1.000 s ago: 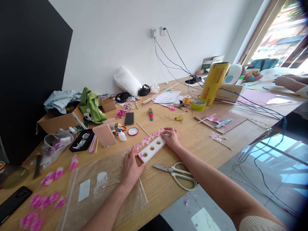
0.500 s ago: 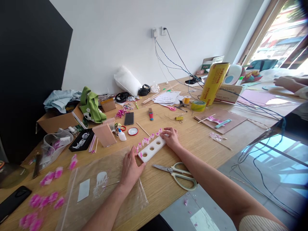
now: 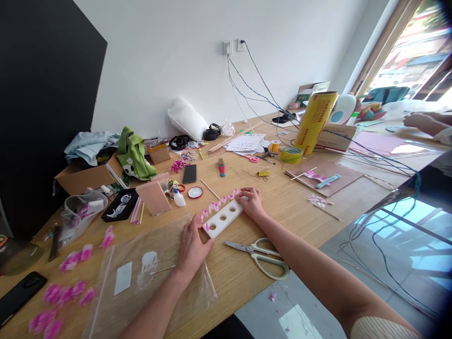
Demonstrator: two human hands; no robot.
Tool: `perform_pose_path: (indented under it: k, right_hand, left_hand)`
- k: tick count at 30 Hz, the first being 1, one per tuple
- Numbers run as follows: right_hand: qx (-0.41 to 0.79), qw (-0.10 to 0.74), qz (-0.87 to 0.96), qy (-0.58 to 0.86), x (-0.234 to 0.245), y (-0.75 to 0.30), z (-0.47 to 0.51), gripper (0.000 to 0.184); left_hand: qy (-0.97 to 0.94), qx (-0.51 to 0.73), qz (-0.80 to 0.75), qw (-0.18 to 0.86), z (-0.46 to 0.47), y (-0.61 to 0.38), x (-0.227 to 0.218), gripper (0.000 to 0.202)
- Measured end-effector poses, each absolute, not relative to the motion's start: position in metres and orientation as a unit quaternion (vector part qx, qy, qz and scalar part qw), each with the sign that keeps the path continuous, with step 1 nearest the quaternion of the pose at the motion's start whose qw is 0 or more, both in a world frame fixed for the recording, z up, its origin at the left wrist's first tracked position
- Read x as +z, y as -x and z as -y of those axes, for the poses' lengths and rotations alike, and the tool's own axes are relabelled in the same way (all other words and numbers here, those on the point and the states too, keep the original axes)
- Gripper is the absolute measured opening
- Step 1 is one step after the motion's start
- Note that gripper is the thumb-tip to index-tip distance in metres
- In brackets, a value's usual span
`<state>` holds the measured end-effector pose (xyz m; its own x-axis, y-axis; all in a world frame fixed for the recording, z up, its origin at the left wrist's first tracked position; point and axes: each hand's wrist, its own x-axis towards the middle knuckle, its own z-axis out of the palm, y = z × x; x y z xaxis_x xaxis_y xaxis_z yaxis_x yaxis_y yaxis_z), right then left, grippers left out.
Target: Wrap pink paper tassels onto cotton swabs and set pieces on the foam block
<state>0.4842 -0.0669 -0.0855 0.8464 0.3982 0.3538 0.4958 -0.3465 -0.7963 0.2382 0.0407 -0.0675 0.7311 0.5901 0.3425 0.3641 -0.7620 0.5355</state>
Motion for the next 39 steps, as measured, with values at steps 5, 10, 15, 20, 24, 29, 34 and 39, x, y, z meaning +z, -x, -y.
perform_pose_path:
  k: [5,10,15,20,24,29,34,39]
  right_hand:
    - [-0.047,0.502,0.274,0.819,-0.0846,-0.4830,0.0664,0.010]
    - [-0.046,0.507,0.268,0.818,-0.0833,-0.4818,0.0656,0.008]
    - [-0.045,0.516,0.255,0.816,-0.0838,-0.4826,0.0672,0.023]
    - [-0.043,0.531,0.247,0.809,-0.0868,-0.4860,0.0675,0.034]
    - [-0.037,0.542,0.244,0.803,-0.0884,-0.4870,0.0672,0.037]
    - [-0.033,0.555,0.232,0.798,-0.0871,-0.4862,0.0688,0.038]
    - [-0.042,0.567,0.211,0.795,-0.0856,-0.4862,0.0701,0.035]
    - [-0.054,0.581,0.192,0.789,-0.0850,-0.4858,0.0710,0.033]
  left_hand:
    - [-0.904,0.257,-0.261,0.221,-0.0410,-0.2380,-0.0679,0.081]
    - [-0.906,0.249,-0.260,0.223,-0.0406,-0.2372,-0.0657,0.081]
    - [-0.905,0.250,-0.262,0.223,-0.0401,-0.2373,-0.0672,0.081]
    - [-0.904,0.253,-0.262,0.222,-0.0411,-0.2379,-0.0708,0.084]
    - [-0.905,0.251,-0.264,0.221,-0.0415,-0.2376,-0.0713,0.084]
    - [-0.905,0.242,-0.267,0.226,-0.0409,-0.2375,-0.0699,0.085]
    - [-0.901,0.248,-0.268,0.234,-0.0412,-0.2378,-0.0694,0.086]
    - [-0.900,0.245,-0.261,0.248,-0.0411,-0.2367,-0.0690,0.090]
